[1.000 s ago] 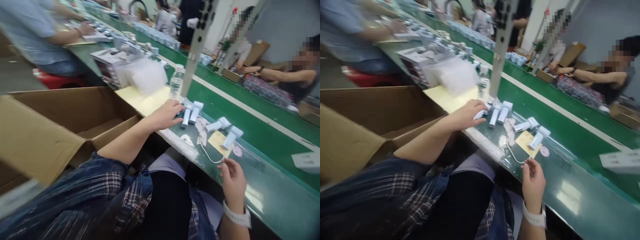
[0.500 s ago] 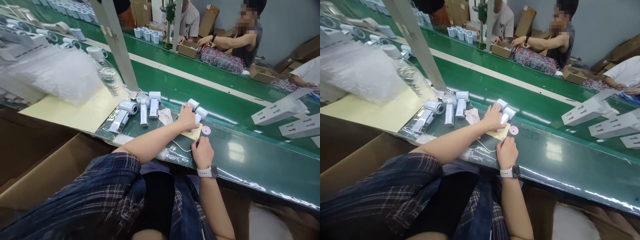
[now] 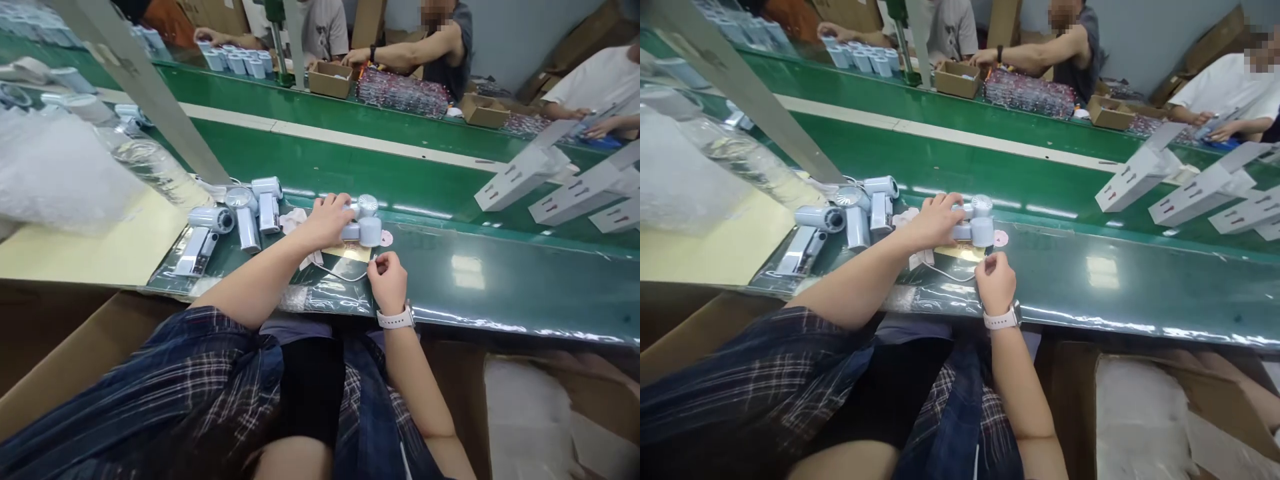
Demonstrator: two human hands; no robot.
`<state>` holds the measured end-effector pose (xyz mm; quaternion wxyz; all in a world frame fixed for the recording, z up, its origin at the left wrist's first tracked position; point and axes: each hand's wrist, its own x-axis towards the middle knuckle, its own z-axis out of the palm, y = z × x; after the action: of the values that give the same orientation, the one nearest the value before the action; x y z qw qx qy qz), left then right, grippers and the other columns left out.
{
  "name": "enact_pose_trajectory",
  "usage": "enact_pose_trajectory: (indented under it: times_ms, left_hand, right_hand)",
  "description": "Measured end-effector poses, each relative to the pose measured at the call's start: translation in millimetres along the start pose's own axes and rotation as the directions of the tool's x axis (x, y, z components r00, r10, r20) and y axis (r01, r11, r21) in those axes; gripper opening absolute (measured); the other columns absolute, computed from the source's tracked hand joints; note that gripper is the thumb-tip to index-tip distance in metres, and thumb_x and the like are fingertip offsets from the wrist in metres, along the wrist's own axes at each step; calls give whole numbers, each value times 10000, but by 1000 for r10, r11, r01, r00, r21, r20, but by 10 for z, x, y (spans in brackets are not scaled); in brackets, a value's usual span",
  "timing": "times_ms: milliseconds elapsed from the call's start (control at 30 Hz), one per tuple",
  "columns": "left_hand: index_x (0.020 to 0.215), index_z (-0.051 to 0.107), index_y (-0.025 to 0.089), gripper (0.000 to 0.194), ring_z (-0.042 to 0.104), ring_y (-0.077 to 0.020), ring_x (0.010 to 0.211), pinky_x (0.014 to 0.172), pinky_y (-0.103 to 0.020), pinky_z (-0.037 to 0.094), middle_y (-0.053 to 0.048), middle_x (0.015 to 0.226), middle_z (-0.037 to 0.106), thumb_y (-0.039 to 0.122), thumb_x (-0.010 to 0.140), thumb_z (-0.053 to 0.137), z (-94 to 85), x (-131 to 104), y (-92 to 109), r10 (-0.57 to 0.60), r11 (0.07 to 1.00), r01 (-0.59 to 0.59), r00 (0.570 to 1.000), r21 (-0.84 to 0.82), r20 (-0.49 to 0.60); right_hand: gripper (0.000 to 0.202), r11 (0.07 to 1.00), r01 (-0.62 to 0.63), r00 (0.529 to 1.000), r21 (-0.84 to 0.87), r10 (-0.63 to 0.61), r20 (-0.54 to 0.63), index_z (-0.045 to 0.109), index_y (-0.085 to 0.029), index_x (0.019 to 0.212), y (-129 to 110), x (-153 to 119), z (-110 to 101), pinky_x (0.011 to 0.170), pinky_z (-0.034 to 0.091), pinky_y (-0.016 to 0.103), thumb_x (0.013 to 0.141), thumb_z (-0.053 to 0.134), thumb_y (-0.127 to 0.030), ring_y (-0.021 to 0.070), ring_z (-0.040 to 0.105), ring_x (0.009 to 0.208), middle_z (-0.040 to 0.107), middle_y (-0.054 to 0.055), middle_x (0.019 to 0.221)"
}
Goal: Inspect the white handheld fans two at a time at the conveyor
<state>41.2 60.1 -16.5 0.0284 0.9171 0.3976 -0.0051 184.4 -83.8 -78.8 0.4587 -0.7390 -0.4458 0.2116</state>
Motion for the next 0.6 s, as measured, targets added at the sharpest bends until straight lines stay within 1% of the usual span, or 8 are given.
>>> enact_pose_trajectory:
  times_ms: [100, 200, 300, 367, 400, 467, 533, 600]
  left_hand:
    - [1251, 643, 179, 561, 488, -407, 1310, 1042, -508, 446, -214, 1494, 459, 328, 733, 800, 71, 1, 90, 110, 992, -108, 994, -70, 25]
    - [1307, 630, 192, 551, 452, -416, 1397, 1111, -549, 406, -218, 1577, 403, 417, 814, 732, 158, 75, 143, 184, 977, -173, 980, -128, 76]
    - [1277, 661, 186, 505, 457, -429, 1402, 1129, -588, 387, -207, 1518, 490, 452, 848, 691, 167, 159, 119, 134, 964, -111, 988, -243, 80]
    - [1192, 689, 167, 473, 558, -401, 1263, 1058, -556, 450, -190, 1347, 606, 451, 815, 719, 96, 156, 45, 85, 880, -59, 996, -472, 34]
    - [1190, 682, 166, 492, 602, -369, 1172, 1002, -523, 486, -173, 1265, 641, 461, 800, 736, 42, 122, -5, 69, 775, -59, 998, -630, -9]
    - [1263, 636, 187, 598, 643, -292, 1017, 887, -441, 530, -130, 1158, 673, 511, 779, 769, -81, -6, -107, 36, 422, -143, 989, -895, -141]
    - [1323, 592, 217, 696, 661, -243, 946, 811, -381, 541, -98, 1116, 684, 567, 760, 805, -177, -178, -189, 4, 45, -243, 970, -969, -244]
    - [1270, 612, 218, 693, 684, -230, 931, 780, -352, 547, -80, 1065, 694, 561, 721, 861, -205, -325, -241, -5, -187, -264, 963, -946, -268]
  right_hand:
    - [132, 960, -6, 998, 281, -13, 66, 539, -246, 817, 48, 15, 13, 661, 501, 311, 777, 638, -324, 164, 614, 637, 669, -6, 742]
    - [261, 888, -9, 995, 460, -39, 94, 583, -240, 929, 53, 30, 20, 614, 515, 282, 739, 712, -367, 155, 638, 663, 678, -10, 770]
    - [345, 825, -54, 982, 563, -58, 179, 637, -224, 996, 44, 36, -19, 559, 498, 263, 721, 775, -379, 136, 617, 608, 679, -16, 754]
    - [338, 823, -90, 969, 561, -58, 240, 684, -203, 992, 50, 34, -57, 515, 468, 254, 740, 783, -406, 122, 589, 564, 694, -3, 744]
    - [343, 827, -102, 964, 553, -55, 259, 708, -193, 994, 57, 32, -74, 496, 451, 250, 753, 783, -425, 120, 581, 553, 700, 4, 738]
    - [361, 839, -108, 961, 533, -50, 273, 750, -180, 1005, 81, 31, -102, 480, 425, 248, 780, 774, -461, 122, 571, 553, 700, 14, 722]
    - [360, 857, -96, 957, 506, -60, 284, 782, -178, 1007, 106, 39, -121, 495, 424, 253, 812, 756, -479, 118, 554, 558, 690, 14, 717]
    - [343, 880, -74, 951, 469, -80, 299, 802, -185, 990, 124, 61, -136, 526, 435, 263, 828, 748, -483, 114, 538, 565, 680, 12, 731]
